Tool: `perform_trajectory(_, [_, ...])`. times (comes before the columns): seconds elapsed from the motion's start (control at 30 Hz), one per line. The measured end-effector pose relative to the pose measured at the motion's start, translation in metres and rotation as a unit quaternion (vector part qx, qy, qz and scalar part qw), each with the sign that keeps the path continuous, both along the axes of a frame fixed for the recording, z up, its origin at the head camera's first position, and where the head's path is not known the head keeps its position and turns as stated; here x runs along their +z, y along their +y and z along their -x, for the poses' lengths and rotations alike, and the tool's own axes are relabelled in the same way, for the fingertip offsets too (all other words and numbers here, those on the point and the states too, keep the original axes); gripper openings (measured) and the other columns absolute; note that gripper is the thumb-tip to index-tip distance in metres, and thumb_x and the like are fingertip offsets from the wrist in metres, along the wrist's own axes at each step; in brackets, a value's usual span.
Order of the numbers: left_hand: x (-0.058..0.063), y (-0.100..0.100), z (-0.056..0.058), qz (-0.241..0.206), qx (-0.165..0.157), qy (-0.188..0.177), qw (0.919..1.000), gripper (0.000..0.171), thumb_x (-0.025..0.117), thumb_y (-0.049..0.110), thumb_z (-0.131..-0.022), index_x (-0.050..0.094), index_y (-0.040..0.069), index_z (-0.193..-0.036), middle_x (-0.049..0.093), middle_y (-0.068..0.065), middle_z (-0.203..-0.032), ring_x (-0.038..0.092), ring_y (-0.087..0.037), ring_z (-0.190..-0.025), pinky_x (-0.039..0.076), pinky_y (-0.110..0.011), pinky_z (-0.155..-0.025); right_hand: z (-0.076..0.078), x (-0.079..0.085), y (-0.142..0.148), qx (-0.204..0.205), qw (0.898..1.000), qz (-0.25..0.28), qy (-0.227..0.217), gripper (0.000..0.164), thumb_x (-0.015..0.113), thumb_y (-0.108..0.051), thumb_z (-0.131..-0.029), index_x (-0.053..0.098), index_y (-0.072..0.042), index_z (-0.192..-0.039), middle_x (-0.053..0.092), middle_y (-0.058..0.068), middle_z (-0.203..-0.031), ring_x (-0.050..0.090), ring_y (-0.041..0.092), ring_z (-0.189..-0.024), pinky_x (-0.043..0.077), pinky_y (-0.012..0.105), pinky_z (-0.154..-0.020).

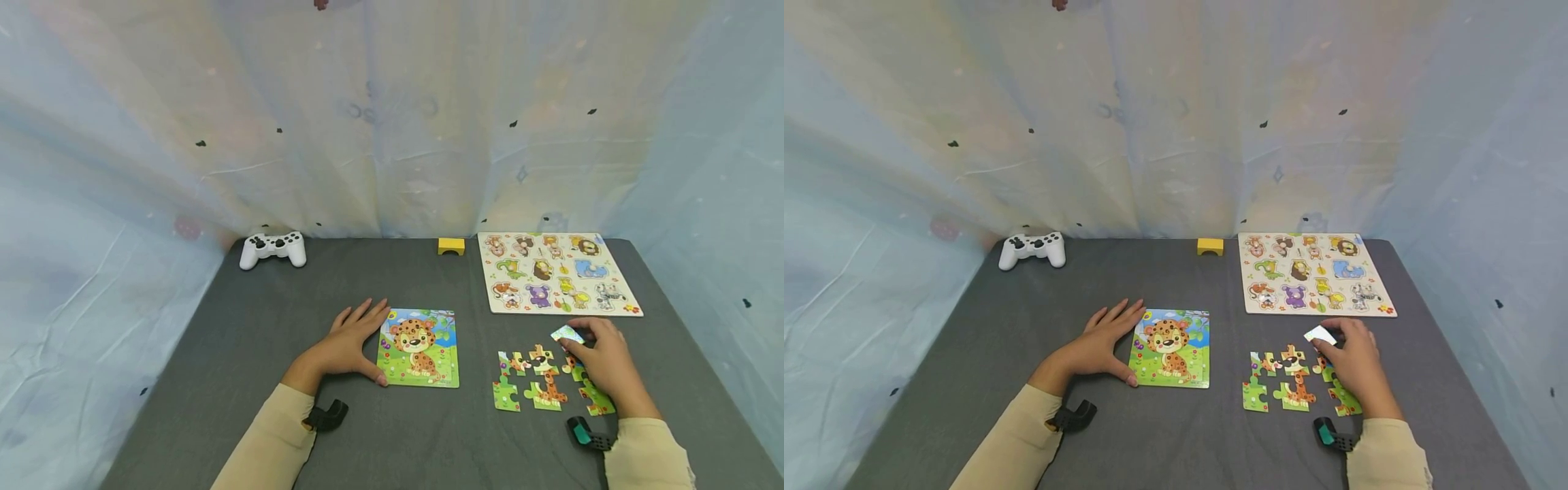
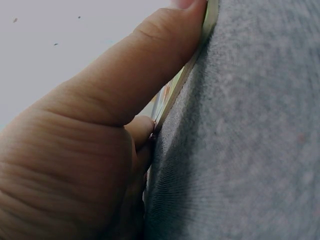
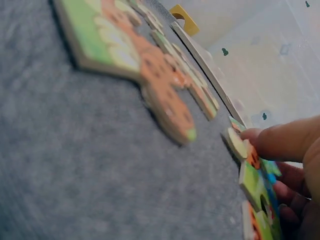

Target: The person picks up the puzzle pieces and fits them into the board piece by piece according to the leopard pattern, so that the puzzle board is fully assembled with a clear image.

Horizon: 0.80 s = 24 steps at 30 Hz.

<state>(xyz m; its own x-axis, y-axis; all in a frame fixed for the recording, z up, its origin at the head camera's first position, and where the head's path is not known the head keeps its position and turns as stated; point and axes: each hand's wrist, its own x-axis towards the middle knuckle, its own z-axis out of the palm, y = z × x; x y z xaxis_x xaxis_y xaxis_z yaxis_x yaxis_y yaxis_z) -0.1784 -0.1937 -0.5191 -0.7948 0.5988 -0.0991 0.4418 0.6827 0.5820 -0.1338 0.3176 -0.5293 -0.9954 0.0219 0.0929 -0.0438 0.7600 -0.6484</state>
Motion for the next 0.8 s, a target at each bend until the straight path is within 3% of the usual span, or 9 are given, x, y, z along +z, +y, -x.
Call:
perform_trajectory(0.13, [-0.003, -0.001, 0.0, -0.006, -0.003, 0.007, 1.0, 0.144, 0.099, 0.065, -0.069, 0.019, 0.013, -0.176, 0.011, -0.005, -0.182, 0.001, -0.033, -0.166, -0.003, -0.062, -0.126, -0.002, 0.001, -0.002, -0.014, 1.0, 0.026, -0.004, 0.039, 0.068, -0.02, -0.112, 0.059, 0.003, -0.142, 0.063, 0.024, -0.124, 0.06, 0.035, -0.102, 0.051, 0.046, -0.075])
perform_trajectory(0.3, [-0.003, -0.001, 0.001, -0.008, -0.003, 0.008, 0.9999, 0.144, 0.099, 0.064, -0.068, 0.019, 0.014, -0.177, 0.011, -0.005, -0.182, 0.001, -0.034, -0.166, -0.003, -0.063, -0.126, -0.005, 0.004, -0.006, -0.042, 0.998, 0.04, 0.033, 0.035, 0.062, -0.019, -0.115, 0.064, -0.003, -0.146, 0.067, 0.018, -0.12, 0.06, 0.021, -0.093, 0.05, 0.029, -0.065])
perform_trajectory(0.43, [-0.001, -0.001, 0.0, -0.003, -0.001, 0.003, 1.0, 0.144, 0.099, 0.065, -0.068, 0.019, 0.015, -0.177, 0.011, -0.002, -0.182, 0.0, -0.031, -0.166, -0.003, -0.061, -0.127, -0.006, 0.007, -0.008, -0.053, 0.996, 0.052, 0.043, 0.036, 0.061, -0.023, -0.115, 0.067, -0.004, -0.145, 0.068, 0.017, -0.119, 0.059, 0.016, -0.087, 0.048, 0.029, -0.061])
perform_trajectory(0.67, [0.0, -0.001, 0.0, -0.002, 0.0, 0.002, 1.0, 0.143, 0.099, 0.066, -0.068, 0.019, 0.016, -0.177, 0.011, -0.002, -0.182, 0.0, -0.03, -0.166, -0.004, -0.062, -0.127, -0.007, 0.012, -0.016, -0.037, 0.994, 0.101, 0.036, 0.042, 0.063, -0.024, -0.114, 0.063, -0.004, -0.151, 0.064, 0.016, -0.125, 0.062, 0.008, -0.093, 0.051, 0.024, -0.065])
perform_trajectory(0.8, [0.0, -0.001, 0.0, -0.003, 0.001, 0.0, 1.0, 0.144, 0.099, 0.066, -0.068, 0.018, 0.017, -0.177, 0.01, -0.001, -0.182, -0.001, -0.028, -0.166, -0.004, -0.061, -0.127, -0.008, 0.014, -0.022, -0.027, 0.992, 0.121, 0.028, 0.035, 0.064, -0.025, -0.114, 0.067, -0.003, -0.141, 0.064, 0.015, -0.122, 0.064, 0.005, -0.095, 0.054, 0.024, -0.068])
